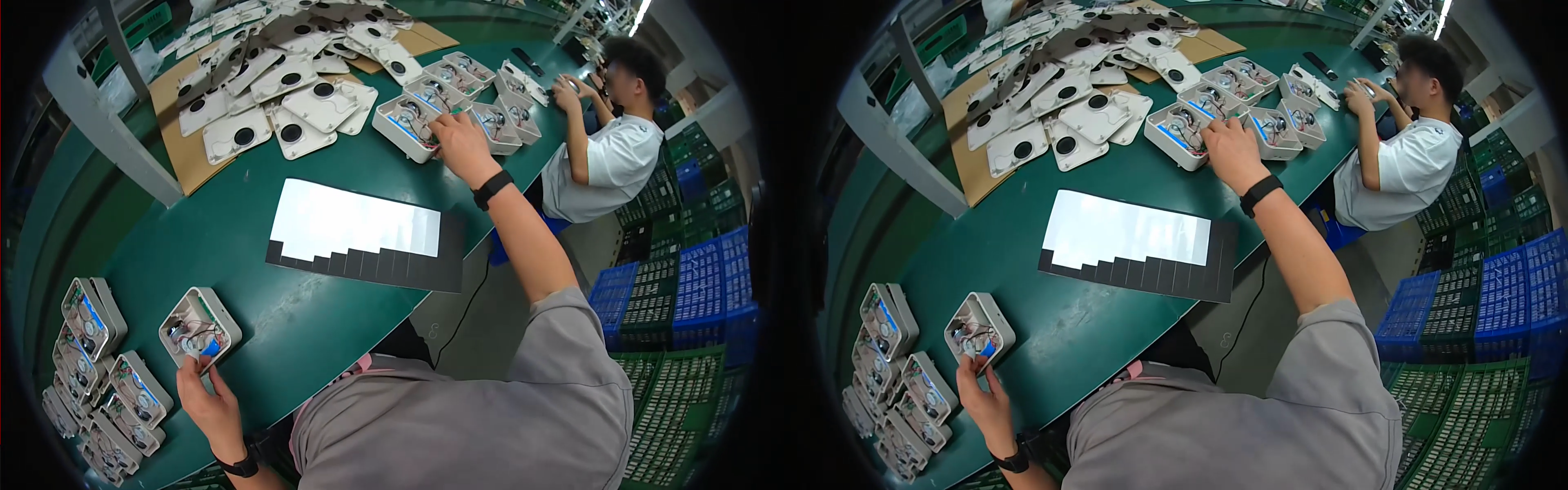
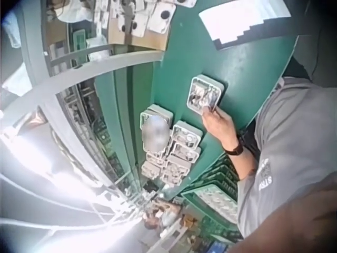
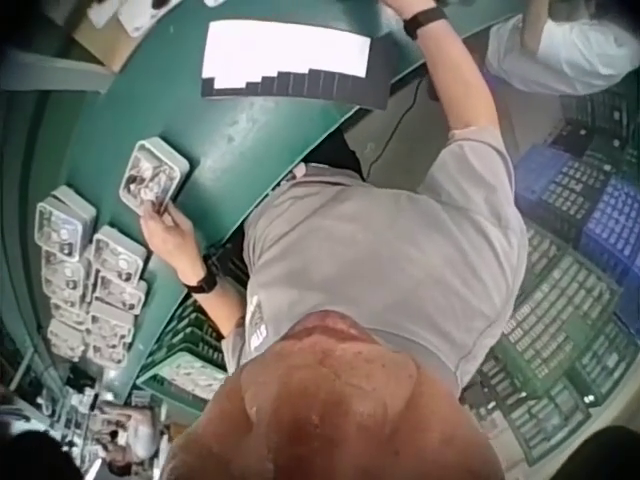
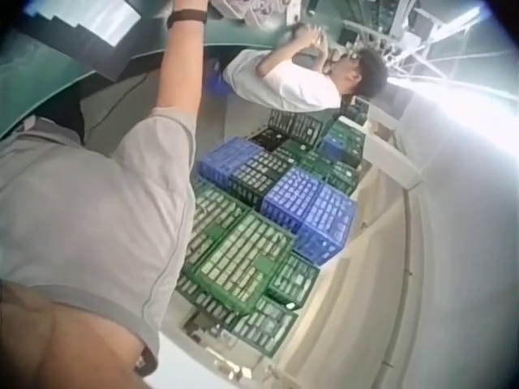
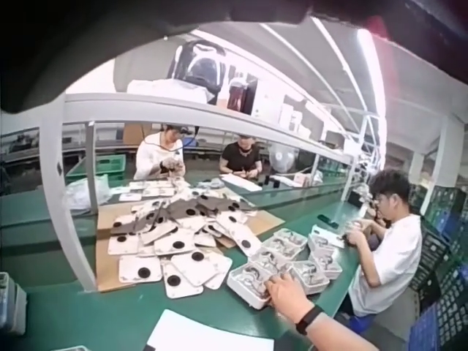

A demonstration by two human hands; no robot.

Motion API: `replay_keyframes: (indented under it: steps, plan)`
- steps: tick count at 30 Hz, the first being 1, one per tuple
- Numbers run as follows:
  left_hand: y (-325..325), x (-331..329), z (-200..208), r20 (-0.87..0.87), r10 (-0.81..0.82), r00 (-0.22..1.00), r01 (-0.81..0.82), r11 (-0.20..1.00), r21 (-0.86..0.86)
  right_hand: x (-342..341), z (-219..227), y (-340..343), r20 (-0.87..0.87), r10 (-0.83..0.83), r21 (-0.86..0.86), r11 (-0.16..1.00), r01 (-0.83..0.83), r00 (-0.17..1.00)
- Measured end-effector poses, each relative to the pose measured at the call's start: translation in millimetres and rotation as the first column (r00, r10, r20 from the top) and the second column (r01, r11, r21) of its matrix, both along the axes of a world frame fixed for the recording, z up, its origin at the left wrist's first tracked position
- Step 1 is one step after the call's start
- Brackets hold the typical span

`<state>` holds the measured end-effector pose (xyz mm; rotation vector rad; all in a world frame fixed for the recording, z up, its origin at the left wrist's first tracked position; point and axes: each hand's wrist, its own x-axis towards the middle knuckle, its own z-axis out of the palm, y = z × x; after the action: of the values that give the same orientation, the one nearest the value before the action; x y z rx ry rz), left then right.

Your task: The person picks up a plastic housing and a piece of tape, then presses the tape over the internal wires to secure them. This process is repeated with several more housings before they are placed into a green crate.

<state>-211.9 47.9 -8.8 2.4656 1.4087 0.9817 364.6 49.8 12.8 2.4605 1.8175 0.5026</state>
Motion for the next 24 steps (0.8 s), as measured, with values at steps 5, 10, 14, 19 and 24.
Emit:
replay_keyframes:
  steps: [5, 10, 14, 19, 24]
  plan:
    - [-1.3, -6.8, -1.8, -0.034, 0.020, 0.999, -0.022, 0.998, -0.051, 29.3, -4.0, 16.3, 0.059, -0.011, -0.004, 1.000, 0.011, 0.998]
    - [-1.6, -2.3, -0.3, 0.008, 0.038, 0.999, -0.038, 0.999, -0.036, 68.6, -12.0, 27.0, 0.068, -0.064, 0.004, 0.998, 0.064, 0.996]
    - [-1.3, -1.7, 0.5, -0.012, 0.029, 1.000, -0.029, 0.999, -0.044, 107.0, -15.4, 31.3, 0.064, -0.109, 0.009, 0.994, 0.109, 0.992]
    - [-5.8, 10.5, 9.1, -0.086, 0.021, 0.996, -0.019, 1.000, 0.024, 130.1, -14.9, 29.3, 0.020, -0.122, 0.108, 0.987, 0.120, 0.992]
    - [-12.3, 16.7, 5.7, -0.099, 0.013, 0.995, -0.008, 0.999, 0.043, 70.0, 16.6, -5.1, 0.139, -0.060, 0.356, 0.934, 0.007, 0.988]
